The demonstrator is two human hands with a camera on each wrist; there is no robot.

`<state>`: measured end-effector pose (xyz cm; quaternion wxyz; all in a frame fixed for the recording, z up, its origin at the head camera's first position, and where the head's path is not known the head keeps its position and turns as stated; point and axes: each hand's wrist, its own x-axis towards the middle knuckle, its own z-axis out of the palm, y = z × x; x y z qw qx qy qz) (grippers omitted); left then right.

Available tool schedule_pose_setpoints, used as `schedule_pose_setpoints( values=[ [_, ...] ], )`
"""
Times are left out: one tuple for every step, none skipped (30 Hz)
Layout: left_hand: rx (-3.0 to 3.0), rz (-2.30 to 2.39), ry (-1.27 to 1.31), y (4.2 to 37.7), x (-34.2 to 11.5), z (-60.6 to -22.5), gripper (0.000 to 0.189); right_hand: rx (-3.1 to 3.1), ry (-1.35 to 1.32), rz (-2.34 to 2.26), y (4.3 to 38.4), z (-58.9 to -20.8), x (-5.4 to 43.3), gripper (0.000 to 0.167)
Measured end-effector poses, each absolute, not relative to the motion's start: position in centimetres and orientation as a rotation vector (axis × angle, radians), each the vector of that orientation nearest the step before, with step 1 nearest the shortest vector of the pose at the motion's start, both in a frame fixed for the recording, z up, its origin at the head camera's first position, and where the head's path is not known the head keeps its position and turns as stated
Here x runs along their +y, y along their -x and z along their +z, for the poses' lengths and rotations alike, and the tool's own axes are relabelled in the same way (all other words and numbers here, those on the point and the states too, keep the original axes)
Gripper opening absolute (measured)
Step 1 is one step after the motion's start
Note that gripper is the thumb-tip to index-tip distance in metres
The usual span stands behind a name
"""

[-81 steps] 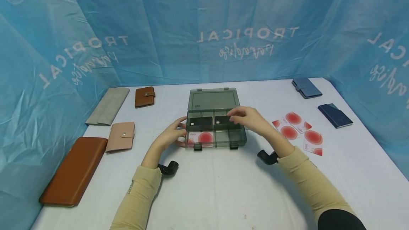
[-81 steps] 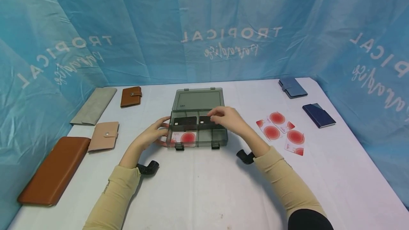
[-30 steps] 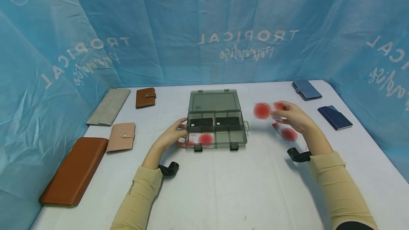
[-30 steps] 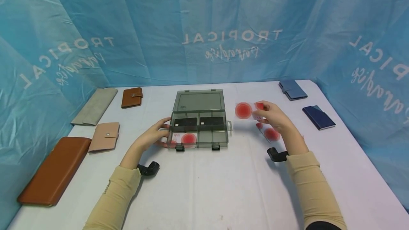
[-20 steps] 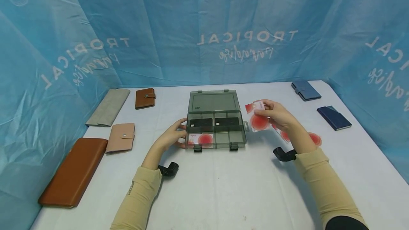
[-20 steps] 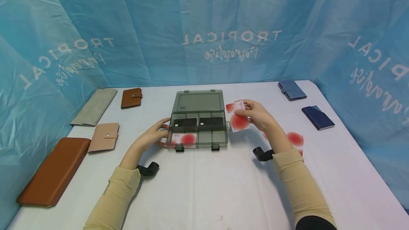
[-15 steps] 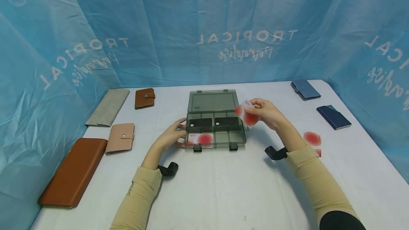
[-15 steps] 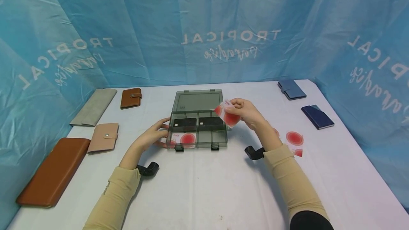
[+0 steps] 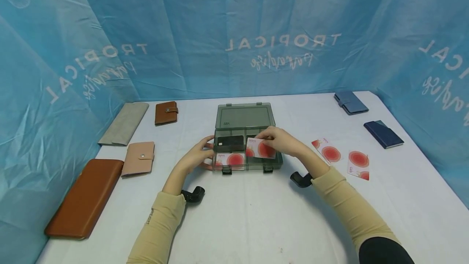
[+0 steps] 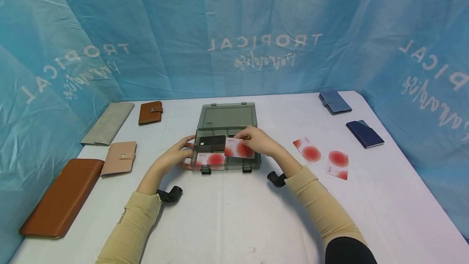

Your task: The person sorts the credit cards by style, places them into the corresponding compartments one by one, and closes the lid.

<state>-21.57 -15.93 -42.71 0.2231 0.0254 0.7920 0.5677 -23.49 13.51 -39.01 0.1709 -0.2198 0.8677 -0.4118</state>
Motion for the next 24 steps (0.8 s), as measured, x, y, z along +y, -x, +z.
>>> schedule_pose_setpoints(
  values=[
    [2.189,1.567,-0.069,21.5,-15.9,-42.7,0.065,2.505,0.654,-1.093,23.3,-39.2,13.4,0.029],
    [2.19,1.565,-0.068,21.5,-15.9,-42.7,0.065,2.539,0.684,-1.021,23.2,-39.4,13.2,0.028],
    [2.189,1.565,-0.069,21.5,-15.9,-42.7,0.065,2.559,0.702,-0.966,23.1,-39.5,13.1,0.027],
    [2.187,1.567,-0.068,21.5,-15.9,-42.7,0.065,2.571,0.713,-0.925,23.0,-39.7,13.0,0.026],
    [2.186,1.568,-0.067,21.5,-15.9,-42.7,0.065,2.579,0.726,-0.895,22.9,-39.8,13.0,0.025],
    [2.184,1.571,-0.066,21.5,-15.9,-42.7,0.065,2.592,0.733,-0.867,22.9,-40.0,12.9,0.023],
    [2.184,1.572,-0.07,21.5,-15.9,-42.7,0.065,2.611,0.735,-0.84,22.8,-40.0,12.8,0.022],
    [2.182,1.572,-0.071,21.5,-15.9,-42.7,0.065,2.635,0.742,-0.815,22.7,-40.1,12.8,0.02],
    [2.181,1.573,-0.074,21.5,-15.9,-42.7,0.065,2.659,0.741,-0.796,22.7,-40.2,12.7,0.019],
    [2.18,1.575,-0.074,21.5,-15.9,-42.7,0.064,2.684,0.745,-0.777,22.6,-40.2,12.7,0.017],
    [2.18,1.576,-0.074,21.5,-15.9,-42.7,0.064,2.707,0.749,-0.758,22.6,-40.2,12.6,0.015],
    [2.178,1.577,-0.074,21.5,-15.9,-42.7,0.064,2.729,0.755,-0.734,22.5,-40.2,12.6,0.014],
    [2.177,1.579,-0.073,21.5,-15.9,-42.6,0.064,2.744,0.759,-0.717,22.4,-40.1,12.6,0.014],
    [2.175,1.581,-0.071,21.5,-15.8,-42.6,0.063,2.756,0.757,-0.702,22.3,-40.1,12.5,0.014],
    [2.173,1.583,-0.071,21.4,-15.8,-42.6,0.063,2.766,0.756,-0.689,22.2,-40.0,12.5,0.015],
    [2.171,1.585,-0.07,21.4,-15.8,-42.5,0.063,2.778,0.755,-0.668,22.1,-40.0,12.4,0.016],
    [2.168,1.588,-0.069,21.4,-15.8,-42.5,0.064,2.787,0.755,-0.649,22.0,-39.9,12.4,0.018],
    [2.167,1.59,-0.069,21.4,-15.8,-42.5,0.064,2.798,0.754,-0.626,21.9,-39.9,12.3,0.02],
    [2.167,1.592,-0.07,21.3,-15.8,-42.4,0.064,2.811,0.751,-0.603,21.8,-39.9,12.3,0.021],
    [2.168,1.593,-0.07,21.3,-15.8,-42.4,0.064,2.824,0.75,-0.579,21.7,-39.9,12.3,0.022],
    [2.169,1.592,-0.067,21.4,-15.8,-42.4,0.064,2.834,0.756,-0.554,21.6,-39.9,12.3,0.022],
    [2.173,1.592,-0.062,21.4,-15.7,-42.4,0.065,2.842,0.763,-0.532,21.5,-39.8,12.3,0.023],
    [2.176,1.591,-0.057,21.4,-15.7,-42.4,0.065,2.847,0.771,-0.519,21.4,-39.8,12.3,0.024],
    [2.18,1.589,-0.051,21.4,-15.7,-42.5,0.065,2.852,0.775,-0.506,21.3,-39.8,12.3,0.024]
  ],
)
